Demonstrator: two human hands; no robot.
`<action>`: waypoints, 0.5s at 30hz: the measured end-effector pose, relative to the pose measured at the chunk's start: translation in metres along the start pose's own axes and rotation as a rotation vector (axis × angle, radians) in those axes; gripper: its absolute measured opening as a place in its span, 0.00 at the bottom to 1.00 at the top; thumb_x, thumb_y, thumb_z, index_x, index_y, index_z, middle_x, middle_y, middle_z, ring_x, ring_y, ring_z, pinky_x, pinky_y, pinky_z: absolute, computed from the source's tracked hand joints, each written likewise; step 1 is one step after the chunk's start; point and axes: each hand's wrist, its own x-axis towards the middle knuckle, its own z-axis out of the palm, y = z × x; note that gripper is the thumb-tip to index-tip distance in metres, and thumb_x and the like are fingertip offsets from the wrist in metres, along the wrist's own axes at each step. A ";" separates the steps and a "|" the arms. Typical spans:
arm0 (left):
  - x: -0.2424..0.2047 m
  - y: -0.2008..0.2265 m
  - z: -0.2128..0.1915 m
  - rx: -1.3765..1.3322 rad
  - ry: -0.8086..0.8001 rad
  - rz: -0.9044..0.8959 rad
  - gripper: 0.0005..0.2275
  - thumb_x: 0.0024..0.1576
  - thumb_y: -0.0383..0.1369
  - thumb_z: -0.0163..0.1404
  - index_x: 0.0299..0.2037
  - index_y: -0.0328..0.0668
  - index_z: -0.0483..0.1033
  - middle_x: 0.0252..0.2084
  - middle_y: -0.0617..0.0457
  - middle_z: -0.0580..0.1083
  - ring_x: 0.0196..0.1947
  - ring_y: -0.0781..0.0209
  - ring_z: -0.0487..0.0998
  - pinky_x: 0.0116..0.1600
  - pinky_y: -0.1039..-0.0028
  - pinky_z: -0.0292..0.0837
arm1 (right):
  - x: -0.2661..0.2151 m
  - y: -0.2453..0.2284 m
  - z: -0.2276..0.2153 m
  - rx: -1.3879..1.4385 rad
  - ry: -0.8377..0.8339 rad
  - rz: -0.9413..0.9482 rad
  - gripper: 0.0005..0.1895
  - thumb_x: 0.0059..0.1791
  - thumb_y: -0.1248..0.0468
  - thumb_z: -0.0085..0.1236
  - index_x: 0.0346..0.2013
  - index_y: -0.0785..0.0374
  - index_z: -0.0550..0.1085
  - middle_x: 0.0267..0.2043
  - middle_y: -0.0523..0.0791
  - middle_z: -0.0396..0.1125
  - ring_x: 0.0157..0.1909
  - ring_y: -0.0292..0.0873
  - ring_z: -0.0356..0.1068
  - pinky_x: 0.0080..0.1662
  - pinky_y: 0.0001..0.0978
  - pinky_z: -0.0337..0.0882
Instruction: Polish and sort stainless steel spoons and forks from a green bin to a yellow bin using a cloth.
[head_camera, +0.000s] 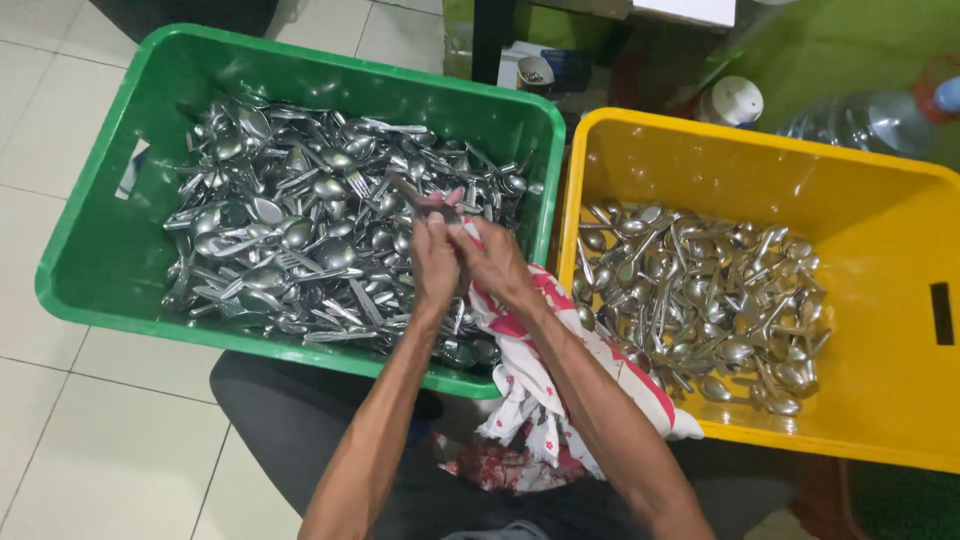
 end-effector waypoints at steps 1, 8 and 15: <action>0.019 -0.024 0.000 -0.189 0.000 0.041 0.19 0.68 0.36 0.29 0.55 0.24 0.65 0.49 0.28 0.73 0.51 0.38 0.77 0.55 0.53 0.69 | -0.001 0.003 0.003 -0.015 -0.034 0.005 0.16 0.53 0.54 0.55 0.29 0.63 0.74 0.24 0.52 0.69 0.31 0.50 0.68 0.39 0.44 0.69; 0.059 -0.100 -0.041 -0.358 -0.300 -0.205 0.15 0.61 0.28 0.34 0.57 0.33 0.61 0.24 0.40 0.69 0.09 0.66 0.60 0.10 0.76 0.57 | 0.017 0.029 -0.004 -0.060 0.215 -0.384 0.10 0.54 0.66 0.45 0.40 0.64 0.75 0.42 0.50 0.66 0.45 0.53 0.70 0.49 0.43 0.70; 0.018 -0.032 -0.053 -0.067 -0.476 -0.271 0.20 0.60 0.27 0.32 0.63 0.42 0.63 0.22 0.53 0.63 0.13 0.71 0.60 0.12 0.79 0.61 | 0.017 0.041 0.018 -0.544 0.061 -0.835 0.09 0.48 0.70 0.55 0.41 0.55 0.77 0.45 0.44 0.64 0.46 0.50 0.70 0.47 0.40 0.72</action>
